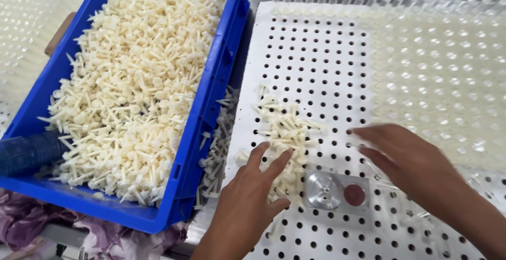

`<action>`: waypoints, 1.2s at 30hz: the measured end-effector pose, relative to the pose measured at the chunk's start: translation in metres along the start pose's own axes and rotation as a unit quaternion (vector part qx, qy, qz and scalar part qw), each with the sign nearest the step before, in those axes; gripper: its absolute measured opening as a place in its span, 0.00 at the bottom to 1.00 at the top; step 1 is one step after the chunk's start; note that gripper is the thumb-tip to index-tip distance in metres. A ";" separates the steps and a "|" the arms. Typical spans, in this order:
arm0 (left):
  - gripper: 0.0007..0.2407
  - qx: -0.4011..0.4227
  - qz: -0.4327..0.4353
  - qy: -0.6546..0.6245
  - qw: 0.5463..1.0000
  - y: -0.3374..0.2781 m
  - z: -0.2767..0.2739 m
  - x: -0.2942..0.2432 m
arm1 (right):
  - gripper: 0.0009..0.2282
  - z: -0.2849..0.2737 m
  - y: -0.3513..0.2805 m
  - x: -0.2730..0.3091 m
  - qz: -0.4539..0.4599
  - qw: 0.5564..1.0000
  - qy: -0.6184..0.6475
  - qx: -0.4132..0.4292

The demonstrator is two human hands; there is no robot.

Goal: The person repeatedly picks small white candle wicks from a blue bin and inserts them into clear plastic tubes, then places the filled tubes into a perforated white tray. The process continues throughout the clip with consistent hand movements and placement of finished units.

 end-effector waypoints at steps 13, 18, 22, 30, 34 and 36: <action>0.12 -0.108 -0.005 -0.080 0.991 -0.143 0.192 0.117 | 0.16 0.111 -0.246 -0.150 0.172 0.981 0.010 -0.086; 0.10 -0.159 0.072 -0.079 0.982 -0.122 0.141 0.075 | 0.15 0.082 -0.212 -0.116 0.333 0.935 0.120 0.035; 0.11 -0.112 0.011 -0.061 0.992 -0.107 0.105 0.050 | 0.10 0.003 -0.120 -0.005 0.300 0.944 0.103 -0.095; 0.18 -0.163 0.002 -0.037 0.986 -0.100 0.081 0.040 | 0.13 0.005 -0.081 0.028 0.225 0.971 0.067 -0.046; 0.19 -0.175 0.034 -0.019 0.984 -0.098 0.075 0.036 | 0.14 0.008 -0.074 0.034 0.205 0.976 0.065 -0.041; 0.16 -0.180 0.048 -0.016 0.982 -0.099 0.075 0.034 | 0.15 0.011 -0.074 0.035 0.198 0.979 0.044 -0.033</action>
Point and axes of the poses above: each hand's wrist, its own y-axis towards the middle knuckle, its own z-axis out of the palm, x = y × z, the point moved 8 cm from there along y, towards the middle knuckle, and after that the axes turned 7 degrees about -x, right-handed, at the moved point
